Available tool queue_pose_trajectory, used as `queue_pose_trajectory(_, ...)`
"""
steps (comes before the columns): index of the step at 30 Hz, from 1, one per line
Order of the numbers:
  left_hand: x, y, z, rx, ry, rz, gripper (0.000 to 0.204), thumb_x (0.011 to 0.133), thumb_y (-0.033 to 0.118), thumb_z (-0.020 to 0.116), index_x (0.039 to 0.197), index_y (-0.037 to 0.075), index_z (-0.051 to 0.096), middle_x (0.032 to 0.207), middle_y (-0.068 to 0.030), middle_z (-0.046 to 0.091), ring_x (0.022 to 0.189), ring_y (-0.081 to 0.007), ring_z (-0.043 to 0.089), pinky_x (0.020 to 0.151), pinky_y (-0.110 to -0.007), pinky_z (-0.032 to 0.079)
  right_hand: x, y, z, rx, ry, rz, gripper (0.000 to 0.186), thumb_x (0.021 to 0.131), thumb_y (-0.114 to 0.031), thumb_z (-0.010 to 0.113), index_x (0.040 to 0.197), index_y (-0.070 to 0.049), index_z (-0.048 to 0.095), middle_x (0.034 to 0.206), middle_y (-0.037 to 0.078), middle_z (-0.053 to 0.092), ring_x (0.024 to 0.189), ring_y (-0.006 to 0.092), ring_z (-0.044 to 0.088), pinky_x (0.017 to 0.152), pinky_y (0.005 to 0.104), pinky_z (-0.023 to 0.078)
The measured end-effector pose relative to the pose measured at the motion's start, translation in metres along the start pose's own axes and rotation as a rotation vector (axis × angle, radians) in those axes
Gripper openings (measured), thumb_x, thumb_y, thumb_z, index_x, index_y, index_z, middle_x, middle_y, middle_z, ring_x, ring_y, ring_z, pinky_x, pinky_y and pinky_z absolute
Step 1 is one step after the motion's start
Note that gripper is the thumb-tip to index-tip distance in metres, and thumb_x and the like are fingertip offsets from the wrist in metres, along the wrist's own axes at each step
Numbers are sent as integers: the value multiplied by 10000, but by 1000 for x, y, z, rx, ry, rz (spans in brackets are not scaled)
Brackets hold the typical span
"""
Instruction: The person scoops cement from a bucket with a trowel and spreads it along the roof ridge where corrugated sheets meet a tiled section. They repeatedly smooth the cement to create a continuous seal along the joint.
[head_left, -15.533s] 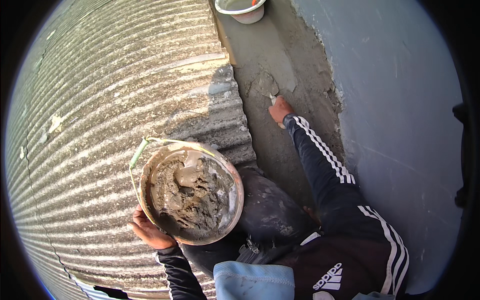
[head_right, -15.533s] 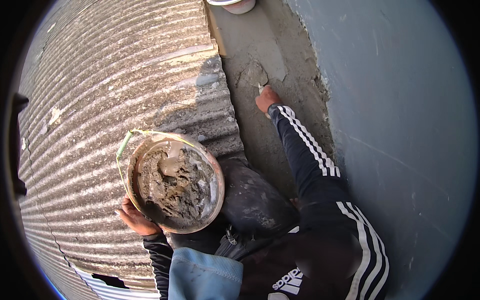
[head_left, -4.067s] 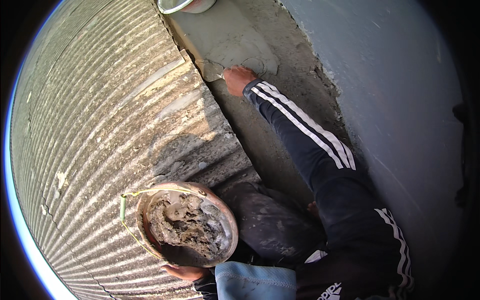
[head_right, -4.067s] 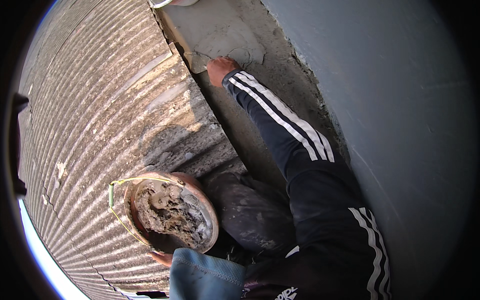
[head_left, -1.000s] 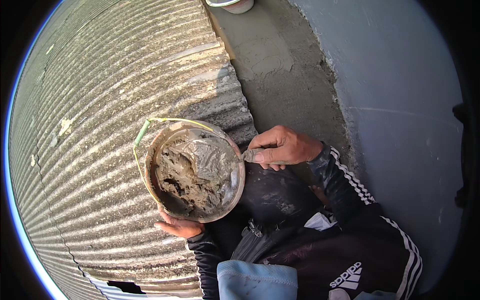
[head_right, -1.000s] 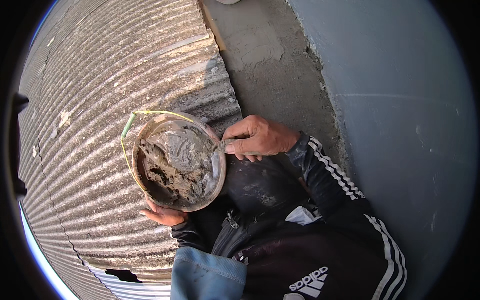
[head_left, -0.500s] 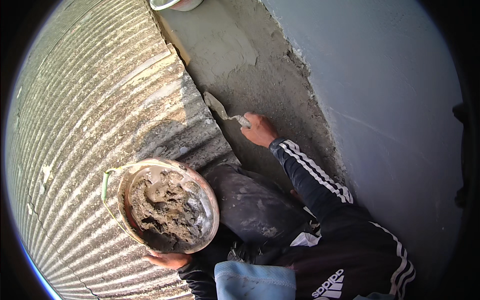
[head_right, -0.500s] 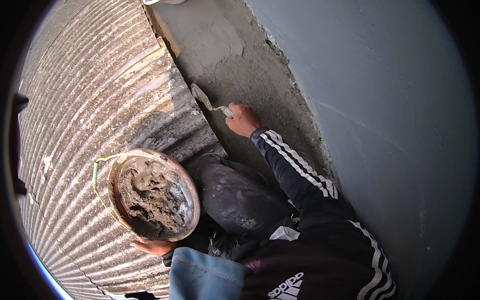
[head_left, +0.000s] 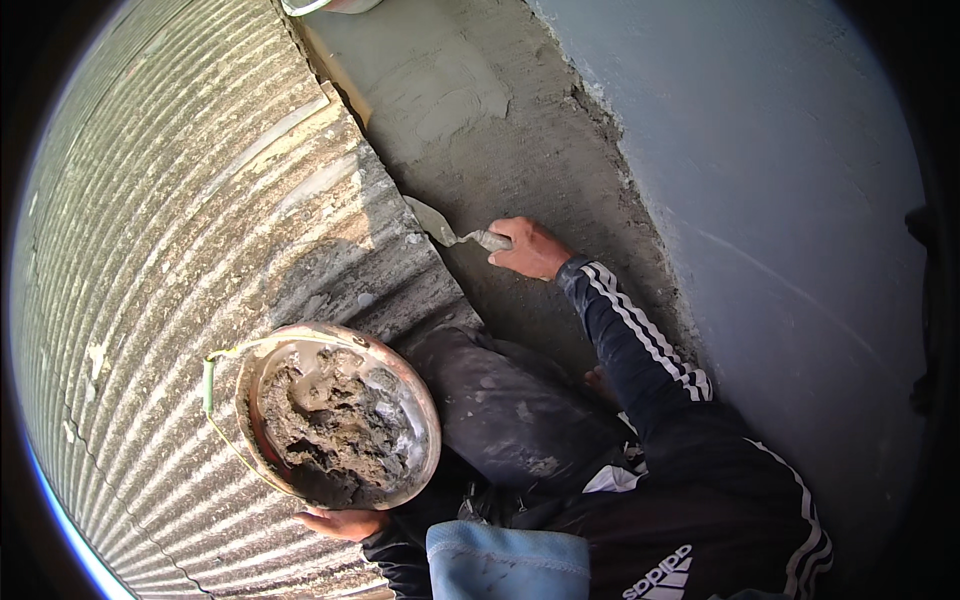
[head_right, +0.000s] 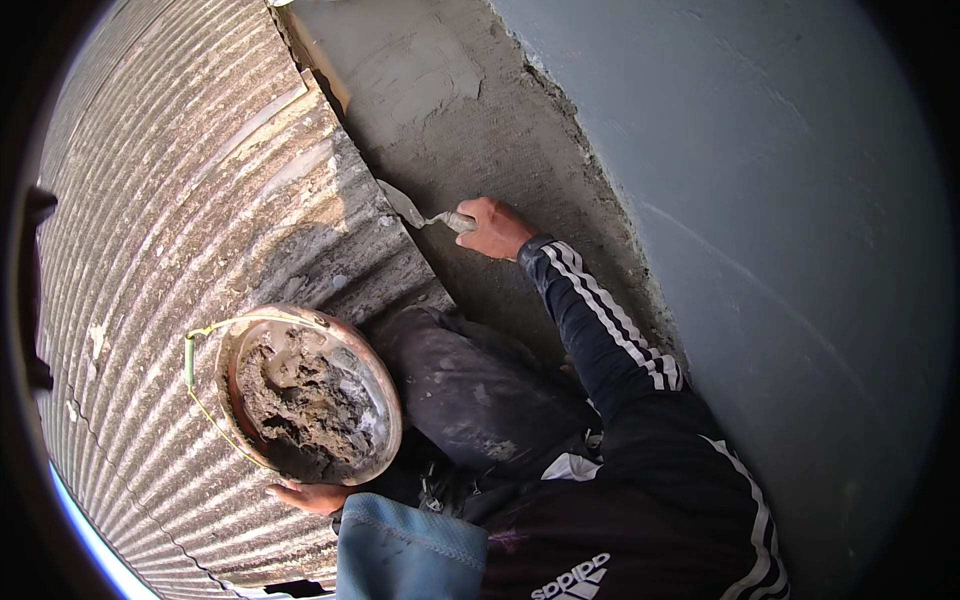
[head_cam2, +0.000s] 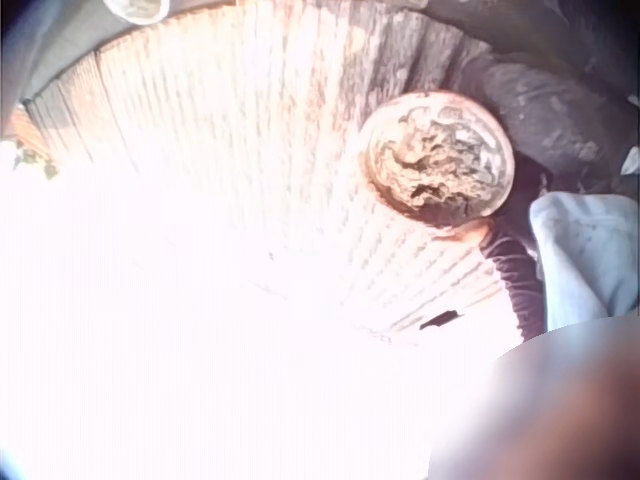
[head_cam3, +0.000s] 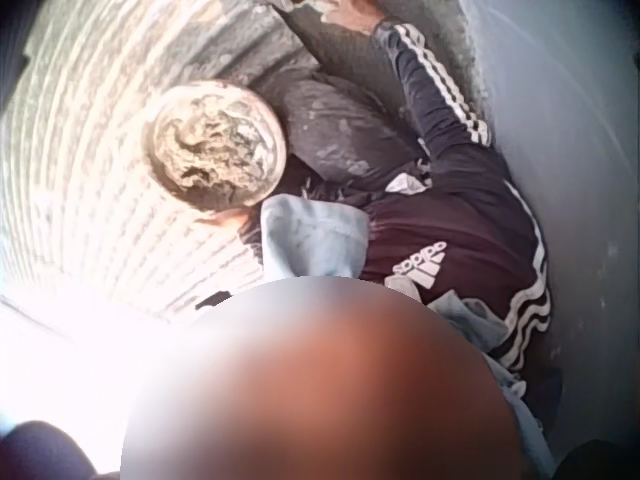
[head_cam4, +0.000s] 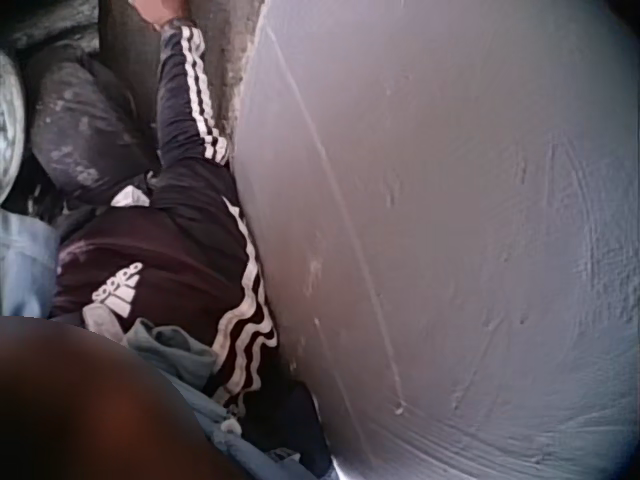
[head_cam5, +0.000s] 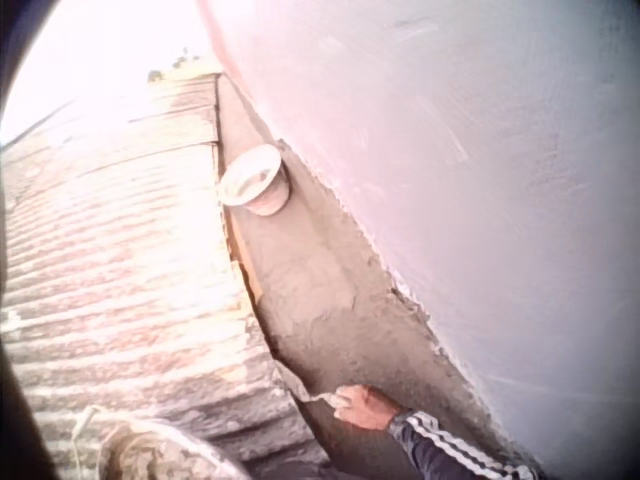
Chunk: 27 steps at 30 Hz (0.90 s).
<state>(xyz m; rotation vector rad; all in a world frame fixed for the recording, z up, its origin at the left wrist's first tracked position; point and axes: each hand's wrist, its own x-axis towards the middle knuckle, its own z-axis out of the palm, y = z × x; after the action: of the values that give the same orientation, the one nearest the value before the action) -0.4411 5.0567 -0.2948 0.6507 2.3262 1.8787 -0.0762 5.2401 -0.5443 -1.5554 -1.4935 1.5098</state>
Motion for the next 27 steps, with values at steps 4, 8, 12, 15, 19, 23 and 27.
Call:
queue_pose_trajectory(4, 0, -5, -3, 48, 16, -9, 940, 1041, 635, 442, 1686, 33, 121, 1724, -256, 135, 1573, -377, 268, 1286, -507, 272, 19, -4, -14, -113, 54, 58, 369, 834, -207, 795, 1122, 1, 696, 1015, 244, 728, 963, 420, 720, 820, 473, 557)
queue_pose_trajectory(8, 2, -6, -8, 385, 17, 142, 915, 1054, 604, 445, 1675, 3, 141, 1716, -248, 157, 1558, -374, 298, 1277, -500, 293, 61, -10, 0, -217, 108, -27, 246, 802, -207, 750, 961, -31, 687, 914, 247, 723, 909, 476, 705, 792, 538, 561)
queue_pose_trajectory(12, 1, -4, -3, 137, 19, 44, 851, 1069, 560, 457, 1652, -12, 219, 1679, -249, 240, 1519, -366, 361, 1258, -492, 329, 55, 9, 12, -230, 97, -134, 262, 798, -185, 748, 996, -31, 673, 974, 232, 725, 958, 462, 702, 828, 530, 561)
queue_pose_trajectory(15, -6, 1, 8, 82, 48, 52, 822, 1069, 552, 468, 1629, -16, 267, 1645, -246, 304, 1490, -358, 401, 1248, -490, 342, 29, 21, 25, -196, 101, -160, 279, 808, -164, 749, 1035, -30, 657, 1051, 217, 719, 1024, 445, 692, 863, 521, 555)
queue_pose_trajectory(19, -14, 9, 15, 42, 60, 34, 825, 1063, 566, 475, 1624, -6, 277, 1630, -239, 333, 1474, -352, 422, 1247, -492, 341, -8, 26, 26, -201, -3, -138, 377, 829, -161, 771, 1163, -22, 668, 1182, 217, 711, 1153, 424, 666, 956, 489, 547)
queue_pose_trajectory(23, -3, 1, 1, -29, 72, -126, 852, 1059, 589, 469, 1642, 14, 235, 1635, -224, 335, 1474, -353, 421, 1247, -495, 339, -32, 24, -5, -192, -131, 4, 449, 824, -185, 783, 1227, -6, 700, 1192, 237, 726, 1130, 411, 699, 974, 471, 558)
queue_pose_trajectory(27, 16, -20, -23, -23, -93, -15, 714, 1118, 522, 354, 1611, 8, 305, 1649, -190, 353, 1441, -292, 459, 1229, -475, 354, -31, 19, -44, -177, -90, 32, 438, 808, -195, 768, 1206, -26, 695, 1041, 234, 743, 969, 407, 730, 866, 484, 567)
